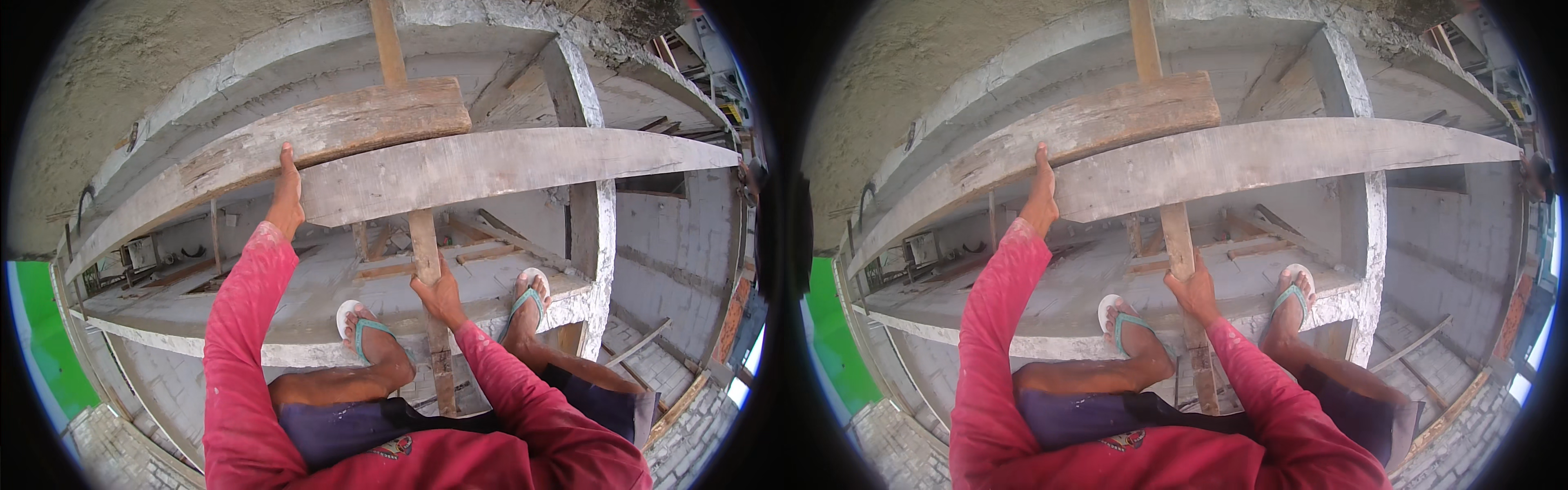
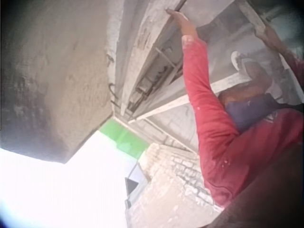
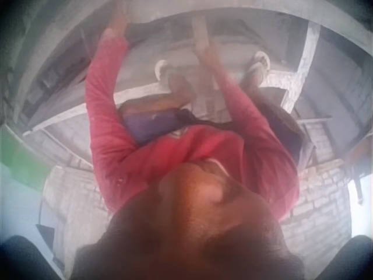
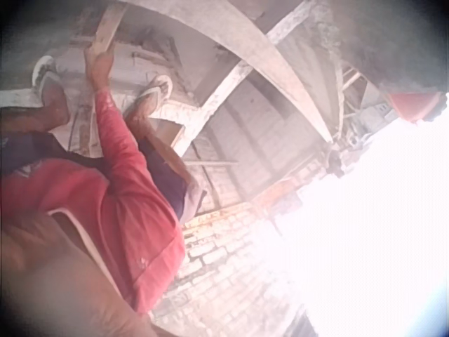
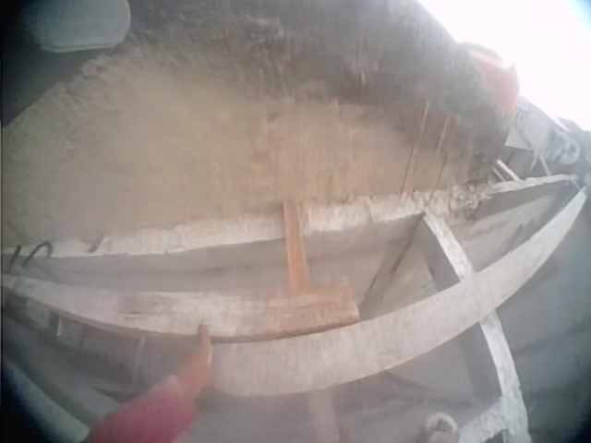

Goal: The person lifts and positions long wooden planks onto a concrete structure, aligning them with existing supports. They then pick up a hammer and use it to tap the wood into place.

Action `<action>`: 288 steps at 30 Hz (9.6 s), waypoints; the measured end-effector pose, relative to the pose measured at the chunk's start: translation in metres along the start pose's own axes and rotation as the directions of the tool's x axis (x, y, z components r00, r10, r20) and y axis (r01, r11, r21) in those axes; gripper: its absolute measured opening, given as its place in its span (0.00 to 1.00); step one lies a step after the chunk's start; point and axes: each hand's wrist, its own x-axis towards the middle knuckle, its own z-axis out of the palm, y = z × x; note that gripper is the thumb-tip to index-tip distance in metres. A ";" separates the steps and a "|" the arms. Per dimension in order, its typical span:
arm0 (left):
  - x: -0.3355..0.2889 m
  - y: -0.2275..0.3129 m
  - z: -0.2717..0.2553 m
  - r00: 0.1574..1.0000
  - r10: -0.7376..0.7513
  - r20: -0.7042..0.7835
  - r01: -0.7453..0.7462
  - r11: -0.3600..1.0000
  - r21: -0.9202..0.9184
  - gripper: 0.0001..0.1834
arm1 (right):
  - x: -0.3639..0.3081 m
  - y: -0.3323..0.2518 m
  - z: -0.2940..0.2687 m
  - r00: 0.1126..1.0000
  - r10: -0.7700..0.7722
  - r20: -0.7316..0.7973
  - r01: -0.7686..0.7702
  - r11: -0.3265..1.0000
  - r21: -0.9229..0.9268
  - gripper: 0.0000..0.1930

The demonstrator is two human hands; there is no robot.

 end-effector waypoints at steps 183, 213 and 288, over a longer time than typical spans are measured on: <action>-0.676 -0.170 -0.194 0.515 -0.576 -0.635 -0.096 0.698 -0.710 0.23 | -0.432 -0.834 0.121 -0.052 -0.460 0.886 0.706 0.611 0.359 0.15; -0.659 -0.182 -0.196 0.549 -0.549 -0.630 -0.356 0.529 -0.771 0.24 | -0.737 -0.912 0.026 -0.437 -0.893 -0.103 -0.632 0.223 0.742 0.05; -0.686 -0.085 -0.665 0.409 -0.724 -0.556 -0.272 0.485 -0.831 0.25 | -0.305 -0.709 0.629 0.570 0.258 0.780 0.630 0.472 -0.617 0.11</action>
